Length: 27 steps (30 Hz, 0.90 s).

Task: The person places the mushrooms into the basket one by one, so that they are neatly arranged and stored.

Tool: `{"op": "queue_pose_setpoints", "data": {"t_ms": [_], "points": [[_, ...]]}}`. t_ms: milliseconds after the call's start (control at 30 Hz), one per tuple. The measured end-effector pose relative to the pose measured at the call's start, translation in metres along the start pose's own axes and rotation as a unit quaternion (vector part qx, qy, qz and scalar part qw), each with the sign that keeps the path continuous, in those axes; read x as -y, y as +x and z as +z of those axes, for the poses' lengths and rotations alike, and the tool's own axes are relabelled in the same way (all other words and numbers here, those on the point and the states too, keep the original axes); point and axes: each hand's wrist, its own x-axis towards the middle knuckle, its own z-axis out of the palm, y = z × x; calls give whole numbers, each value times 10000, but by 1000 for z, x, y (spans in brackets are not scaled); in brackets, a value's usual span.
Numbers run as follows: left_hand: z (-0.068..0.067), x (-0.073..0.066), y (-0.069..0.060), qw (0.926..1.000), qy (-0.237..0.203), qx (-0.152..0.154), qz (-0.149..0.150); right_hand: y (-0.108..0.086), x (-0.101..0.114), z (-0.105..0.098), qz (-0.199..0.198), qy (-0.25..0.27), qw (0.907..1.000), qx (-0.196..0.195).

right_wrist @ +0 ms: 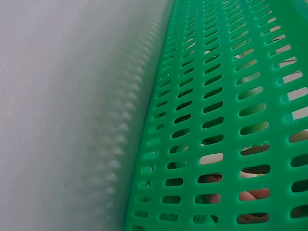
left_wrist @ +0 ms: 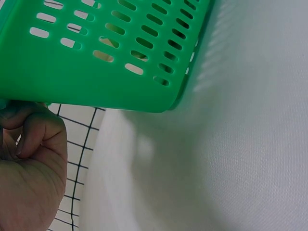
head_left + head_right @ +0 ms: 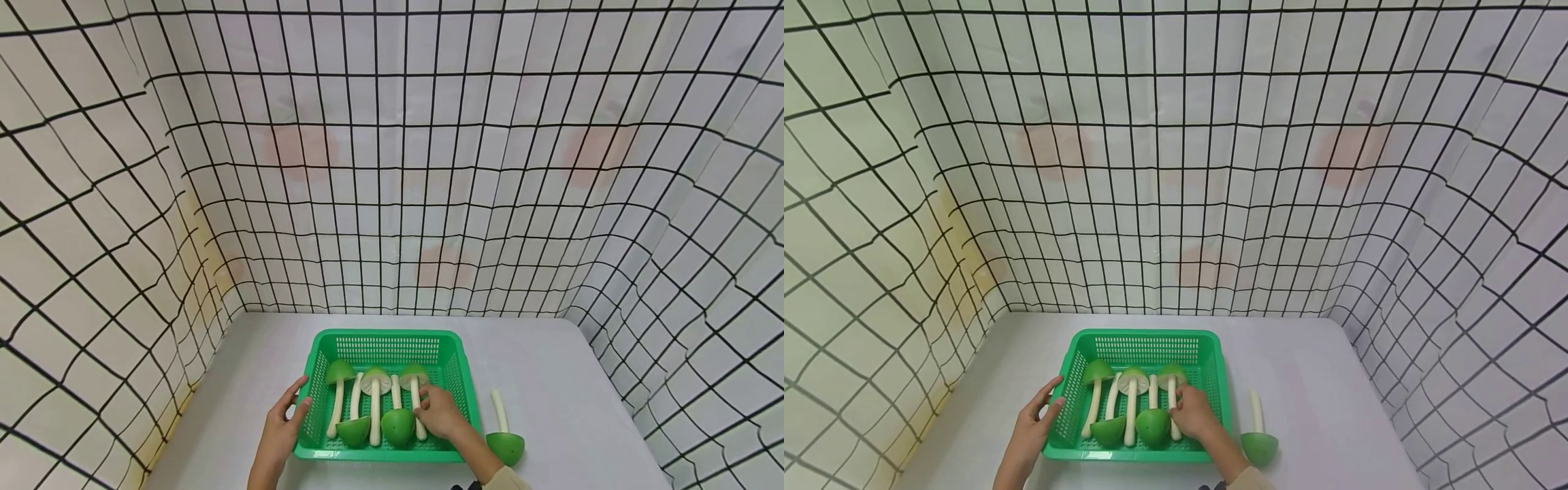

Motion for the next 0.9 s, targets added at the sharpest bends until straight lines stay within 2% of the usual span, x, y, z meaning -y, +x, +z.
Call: {"op": "queue_pose_setpoints", "data": {"t_ms": [667,900], "points": [[0,0,0,10000,-47,24,-13,-1,-1,1,-238,-120,9996,-128],[-1,0,0,10000,-5,24,-20,-4,2,0,-335,-487,9971,-486]]}}
